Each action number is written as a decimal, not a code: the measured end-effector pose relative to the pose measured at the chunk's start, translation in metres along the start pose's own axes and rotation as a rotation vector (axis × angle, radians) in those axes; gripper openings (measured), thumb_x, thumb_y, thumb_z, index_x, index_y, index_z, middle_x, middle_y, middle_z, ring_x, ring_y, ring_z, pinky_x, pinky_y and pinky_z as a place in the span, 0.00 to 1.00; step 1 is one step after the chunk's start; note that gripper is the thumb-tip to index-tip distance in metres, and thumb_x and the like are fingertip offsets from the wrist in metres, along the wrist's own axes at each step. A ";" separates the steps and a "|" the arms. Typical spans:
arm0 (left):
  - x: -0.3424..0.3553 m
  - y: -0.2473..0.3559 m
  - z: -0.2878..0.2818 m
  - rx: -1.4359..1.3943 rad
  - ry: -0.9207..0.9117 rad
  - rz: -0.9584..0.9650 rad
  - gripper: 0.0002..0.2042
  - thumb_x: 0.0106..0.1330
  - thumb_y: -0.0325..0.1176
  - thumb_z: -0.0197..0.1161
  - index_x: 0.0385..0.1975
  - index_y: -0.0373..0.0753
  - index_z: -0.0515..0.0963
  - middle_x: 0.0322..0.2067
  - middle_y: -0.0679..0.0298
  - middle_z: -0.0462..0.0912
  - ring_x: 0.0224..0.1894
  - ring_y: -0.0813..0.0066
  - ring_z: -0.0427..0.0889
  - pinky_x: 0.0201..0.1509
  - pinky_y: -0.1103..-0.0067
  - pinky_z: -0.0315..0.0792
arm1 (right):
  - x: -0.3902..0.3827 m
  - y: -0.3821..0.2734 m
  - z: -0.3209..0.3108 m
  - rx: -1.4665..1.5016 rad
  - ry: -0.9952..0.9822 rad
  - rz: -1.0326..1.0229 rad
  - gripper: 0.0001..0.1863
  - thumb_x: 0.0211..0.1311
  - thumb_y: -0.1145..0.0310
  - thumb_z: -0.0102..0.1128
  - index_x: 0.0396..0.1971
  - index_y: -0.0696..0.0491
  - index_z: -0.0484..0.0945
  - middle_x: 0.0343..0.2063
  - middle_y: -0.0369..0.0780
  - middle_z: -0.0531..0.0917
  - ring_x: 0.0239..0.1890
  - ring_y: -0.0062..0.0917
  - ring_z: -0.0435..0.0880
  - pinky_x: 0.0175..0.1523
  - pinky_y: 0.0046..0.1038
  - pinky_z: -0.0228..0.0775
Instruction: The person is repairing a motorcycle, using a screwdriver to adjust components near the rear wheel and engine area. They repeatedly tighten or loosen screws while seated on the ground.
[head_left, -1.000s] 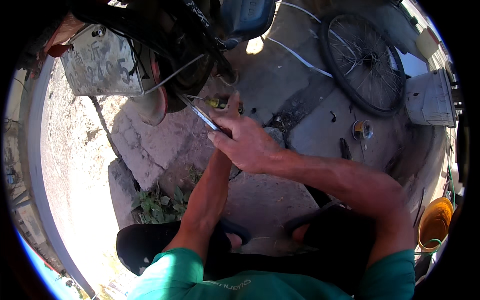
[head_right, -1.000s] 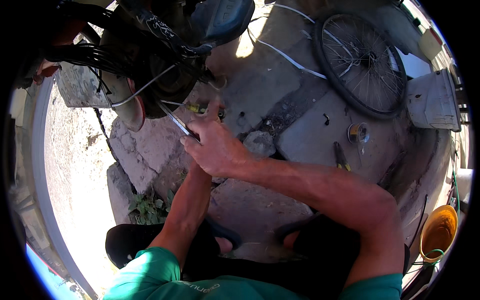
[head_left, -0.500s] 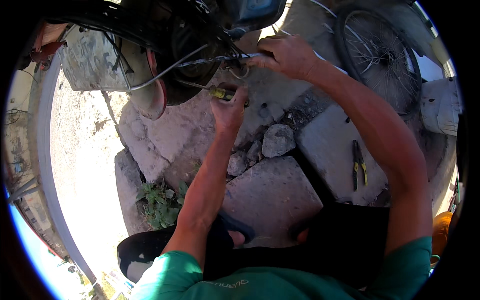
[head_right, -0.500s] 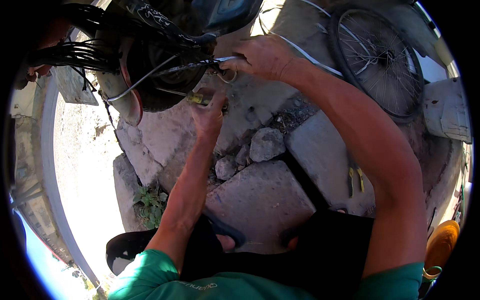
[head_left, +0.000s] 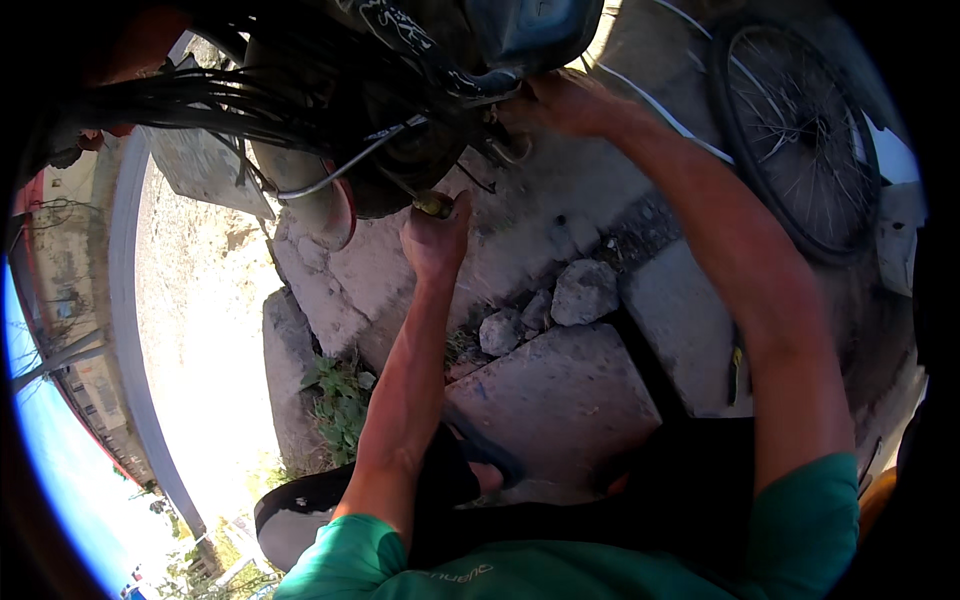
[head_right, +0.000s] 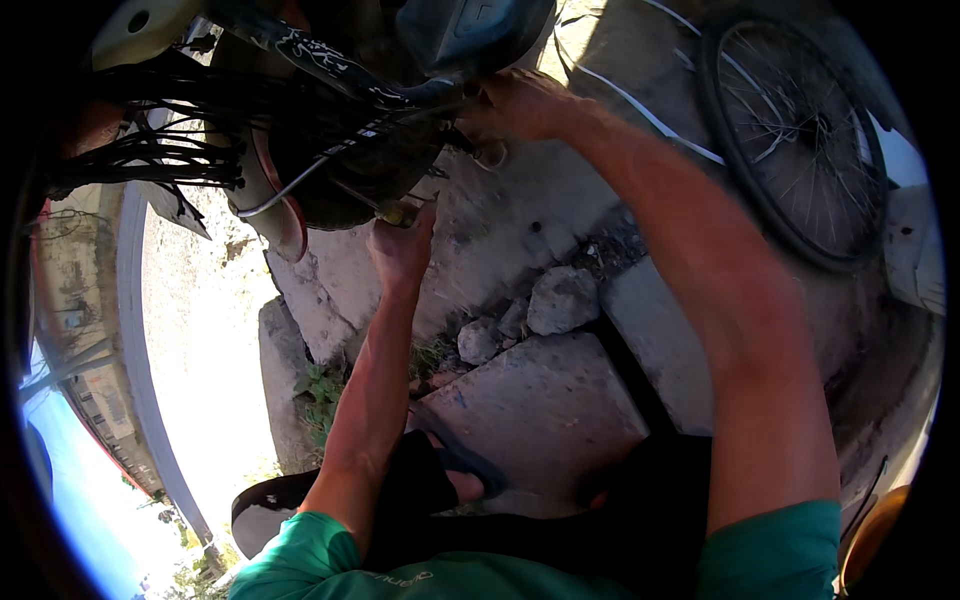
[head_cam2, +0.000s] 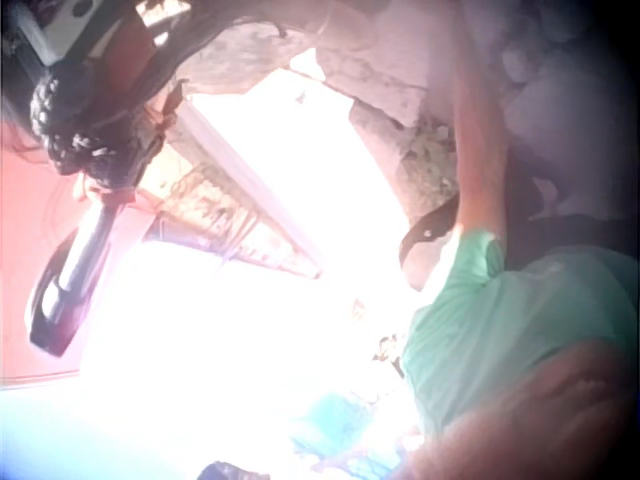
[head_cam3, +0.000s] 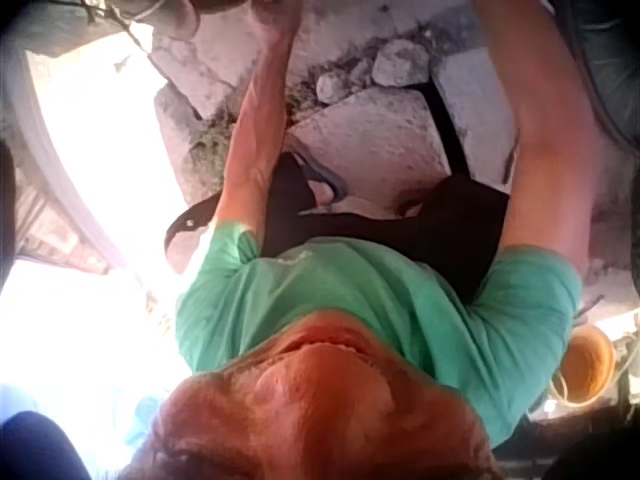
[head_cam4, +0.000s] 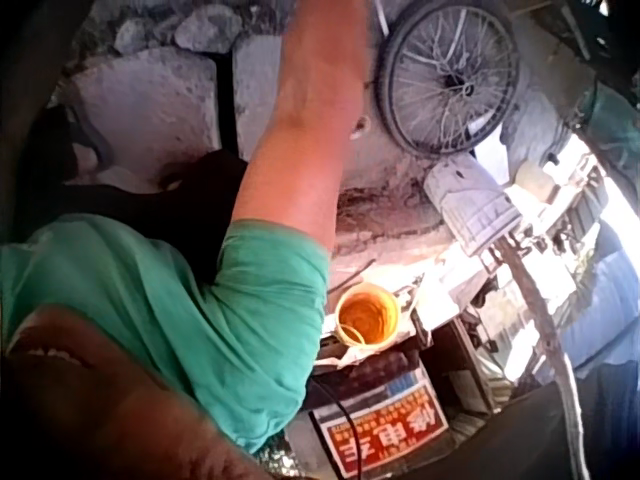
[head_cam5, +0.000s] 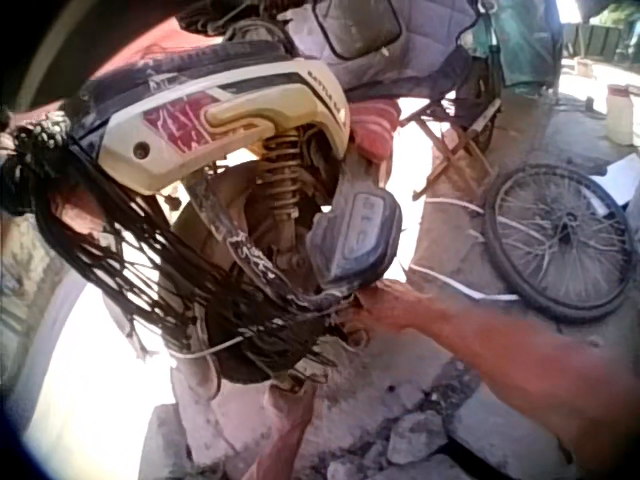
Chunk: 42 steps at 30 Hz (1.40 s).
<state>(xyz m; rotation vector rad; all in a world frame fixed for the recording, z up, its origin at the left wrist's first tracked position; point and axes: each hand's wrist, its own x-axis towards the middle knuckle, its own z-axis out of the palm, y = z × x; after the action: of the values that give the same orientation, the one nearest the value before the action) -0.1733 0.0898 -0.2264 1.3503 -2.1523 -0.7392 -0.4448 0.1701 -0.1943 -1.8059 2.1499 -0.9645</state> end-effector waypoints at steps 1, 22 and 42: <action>0.000 0.000 -0.003 0.004 -0.003 0.013 0.18 0.50 0.47 0.74 0.25 0.37 0.82 0.27 0.52 0.85 0.33 0.50 0.85 0.40 0.63 0.77 | 0.003 -0.002 0.000 0.027 0.035 -0.032 0.27 0.64 0.46 0.58 0.51 0.54 0.76 0.43 0.49 0.84 0.50 0.42 0.83 0.52 0.40 0.73; -0.069 0.080 -0.042 -0.104 -0.843 0.210 0.15 0.57 0.38 0.71 0.36 0.35 0.80 0.27 0.62 0.81 0.33 0.79 0.81 0.38 0.76 0.74 | 0.022 0.008 0.040 -0.019 -0.111 0.232 0.23 0.54 0.51 0.60 0.42 0.52 0.83 0.41 0.48 0.85 0.47 0.41 0.84 0.52 0.38 0.75; -0.077 -0.014 -0.136 -0.822 -0.413 -0.538 0.14 0.68 0.33 0.60 0.50 0.34 0.73 0.25 0.64 0.76 0.15 0.82 0.69 0.15 0.83 0.61 | 0.032 0.035 0.059 -0.383 0.076 -0.156 0.19 0.54 0.53 0.60 0.37 0.51 0.86 0.40 0.47 0.86 0.45 0.39 0.85 0.51 0.40 0.78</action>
<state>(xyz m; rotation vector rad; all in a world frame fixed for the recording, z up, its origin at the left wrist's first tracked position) -0.0453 0.1299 -0.1452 1.3537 -1.3973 -1.9845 -0.4510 0.1210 -0.2512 -2.1667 2.4019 -0.6937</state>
